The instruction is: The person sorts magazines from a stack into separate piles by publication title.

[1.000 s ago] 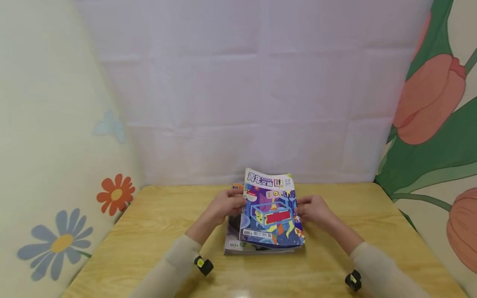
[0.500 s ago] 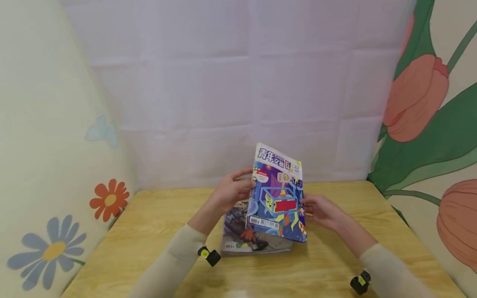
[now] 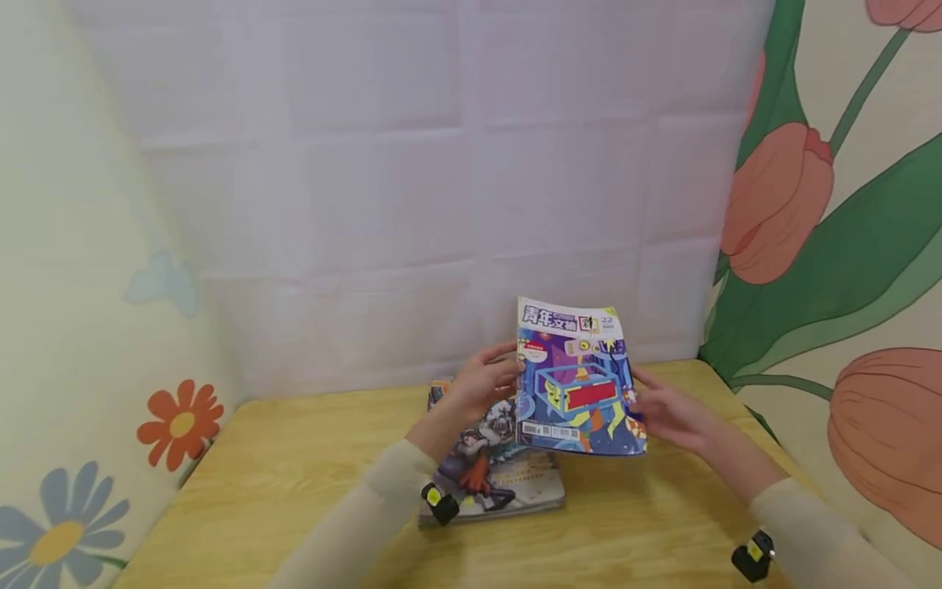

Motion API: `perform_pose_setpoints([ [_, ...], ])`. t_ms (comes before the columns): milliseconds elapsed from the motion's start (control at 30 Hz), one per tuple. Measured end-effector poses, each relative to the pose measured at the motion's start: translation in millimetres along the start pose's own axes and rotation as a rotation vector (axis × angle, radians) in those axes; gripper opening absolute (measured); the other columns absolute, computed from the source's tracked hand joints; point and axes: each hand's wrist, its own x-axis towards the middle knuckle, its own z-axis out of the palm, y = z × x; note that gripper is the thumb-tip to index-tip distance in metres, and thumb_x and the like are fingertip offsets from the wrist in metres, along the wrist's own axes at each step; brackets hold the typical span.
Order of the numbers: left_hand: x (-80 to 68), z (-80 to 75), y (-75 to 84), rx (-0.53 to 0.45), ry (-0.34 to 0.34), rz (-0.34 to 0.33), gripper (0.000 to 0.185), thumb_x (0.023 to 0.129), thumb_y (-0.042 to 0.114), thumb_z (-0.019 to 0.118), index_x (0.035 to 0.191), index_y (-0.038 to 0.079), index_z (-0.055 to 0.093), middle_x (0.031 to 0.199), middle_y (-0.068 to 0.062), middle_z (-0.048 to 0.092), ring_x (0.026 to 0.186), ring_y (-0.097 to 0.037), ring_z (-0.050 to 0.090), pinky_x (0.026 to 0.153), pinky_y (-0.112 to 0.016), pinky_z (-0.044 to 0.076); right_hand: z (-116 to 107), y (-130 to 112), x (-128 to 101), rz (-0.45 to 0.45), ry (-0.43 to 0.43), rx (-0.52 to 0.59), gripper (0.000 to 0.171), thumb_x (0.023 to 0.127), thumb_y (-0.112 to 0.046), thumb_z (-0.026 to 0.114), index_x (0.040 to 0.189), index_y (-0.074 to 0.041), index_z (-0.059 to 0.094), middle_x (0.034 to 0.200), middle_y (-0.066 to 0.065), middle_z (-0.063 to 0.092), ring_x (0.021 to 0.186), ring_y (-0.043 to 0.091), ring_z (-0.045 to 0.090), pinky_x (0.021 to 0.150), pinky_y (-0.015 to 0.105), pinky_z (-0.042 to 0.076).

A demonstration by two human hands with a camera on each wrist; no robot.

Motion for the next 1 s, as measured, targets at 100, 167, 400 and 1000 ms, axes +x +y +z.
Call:
perform_pose_setpoints([
  [100,11.3,8.5,-12.4,0.04,0.021,0.002,0.049,0.089,-0.003,0.07,0.137,0.003,0.062,0.103,-0.01,0.066,0.071,-0.013,0.06,0.069,-0.027,0.055,-15,-6,-4,0.028,-0.006,-0.038,0.09,0.1,0.01,0.042,0.158,-0.016,-0.021,0.127,0.007,0.062,0.114,0.027,0.061,0.097,0.045,0.051],
  [167,19.5,15.2,-20.8,0.073,0.033,-0.004,0.049,0.088,-0.003,0.071,0.136,0.003,0.063,0.105,-0.011,0.067,0.072,-0.014,0.062,0.07,-0.028,0.057,-25,-11,-6,0.046,-0.014,-0.053,0.093,0.099,0.013,0.042,0.157,-0.015,-0.023,0.126,0.01,0.063,0.113,0.029,0.062,0.096,0.047,0.052],
  [400,42.3,39.3,-46.8,0.221,0.099,-0.037,0.046,0.083,-0.007,0.073,0.129,0.0,0.066,0.093,-0.01,0.07,0.069,-0.017,0.065,0.076,-0.039,0.06,-57,-24,-5,0.108,-0.004,-0.151,0.094,0.097,0.015,0.044,0.155,-0.011,-0.026,0.124,0.01,0.064,0.109,0.029,0.064,0.092,0.046,0.055],
  [1000,57.4,48.5,-84.5,0.68,0.14,-0.098,0.011,0.074,-0.011,0.079,0.074,-0.006,0.069,0.055,-0.012,0.065,0.049,-0.023,0.067,0.049,-0.031,0.057,-84,-7,14,0.2,0.175,-0.653,0.082,0.087,0.007,0.059,0.154,0.016,0.013,0.109,0.017,0.067,0.077,0.019,0.064,0.065,0.031,0.057],
])
